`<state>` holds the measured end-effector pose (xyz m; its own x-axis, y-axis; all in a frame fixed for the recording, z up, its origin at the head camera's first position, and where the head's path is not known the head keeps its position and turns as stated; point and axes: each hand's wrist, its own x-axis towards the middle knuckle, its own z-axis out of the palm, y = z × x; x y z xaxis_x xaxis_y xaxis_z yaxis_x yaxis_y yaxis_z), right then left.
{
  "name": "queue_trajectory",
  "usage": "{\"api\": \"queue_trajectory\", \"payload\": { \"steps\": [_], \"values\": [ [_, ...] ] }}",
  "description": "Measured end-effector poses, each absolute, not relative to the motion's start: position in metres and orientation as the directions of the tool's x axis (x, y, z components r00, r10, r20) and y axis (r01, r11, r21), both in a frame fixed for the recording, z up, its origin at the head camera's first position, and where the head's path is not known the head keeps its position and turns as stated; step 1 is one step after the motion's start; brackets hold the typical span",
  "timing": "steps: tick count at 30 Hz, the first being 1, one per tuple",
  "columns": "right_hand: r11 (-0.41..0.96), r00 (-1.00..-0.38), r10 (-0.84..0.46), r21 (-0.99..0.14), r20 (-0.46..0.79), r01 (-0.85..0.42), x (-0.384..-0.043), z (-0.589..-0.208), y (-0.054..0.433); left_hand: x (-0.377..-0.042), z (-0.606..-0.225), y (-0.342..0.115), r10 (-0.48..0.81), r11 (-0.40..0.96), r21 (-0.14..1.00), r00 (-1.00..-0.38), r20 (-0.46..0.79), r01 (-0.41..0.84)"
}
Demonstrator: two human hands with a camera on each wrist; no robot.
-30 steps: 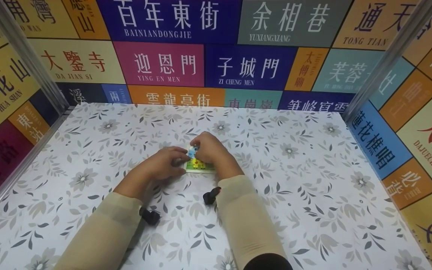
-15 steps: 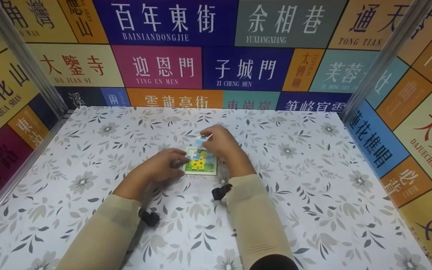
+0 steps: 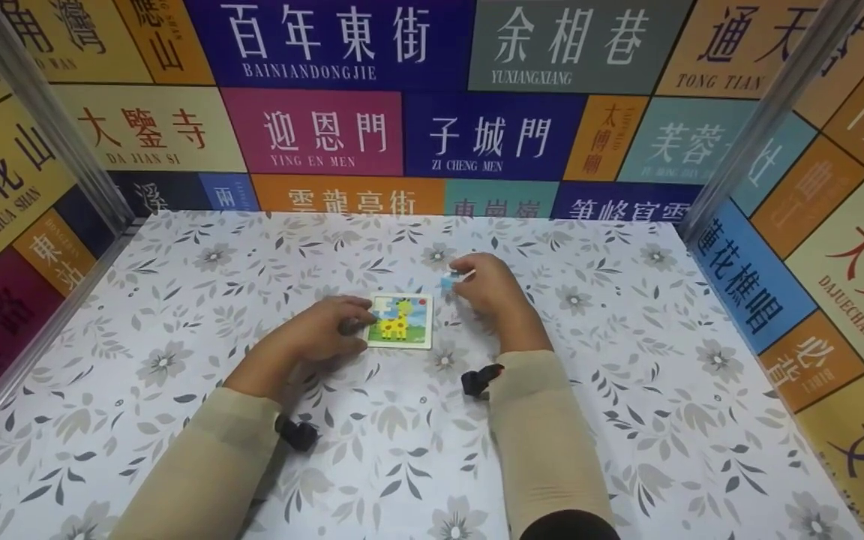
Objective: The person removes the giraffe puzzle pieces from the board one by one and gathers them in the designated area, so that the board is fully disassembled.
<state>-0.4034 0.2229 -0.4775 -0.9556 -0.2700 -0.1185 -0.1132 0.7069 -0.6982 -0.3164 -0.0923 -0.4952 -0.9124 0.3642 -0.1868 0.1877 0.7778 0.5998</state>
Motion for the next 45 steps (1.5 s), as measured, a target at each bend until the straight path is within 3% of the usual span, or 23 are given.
{"api": "queue_trajectory", "payload": {
  "steps": [13,30,45],
  "values": [
    [0.745,-0.955,-0.235,-0.665,-0.181,-0.057,-0.406,-0.491,0.227,-0.318,-0.494,-0.094,0.384,0.775,0.596,-0.906,-0.179,0.210],
    [0.731,-0.946,-0.234,-0.682,-0.223,-0.020,-0.395,-0.474,0.204,-0.315,-0.492,-0.093,0.397,0.776,0.579,-0.907,-0.143,0.248],
    [0.732,-0.909,-0.370,-0.663,-0.192,-0.158,-0.385,-0.457,0.172,-0.317,-0.492,-0.093,0.382,0.781,0.588,-0.906,-0.180,0.213]
  ]
}}
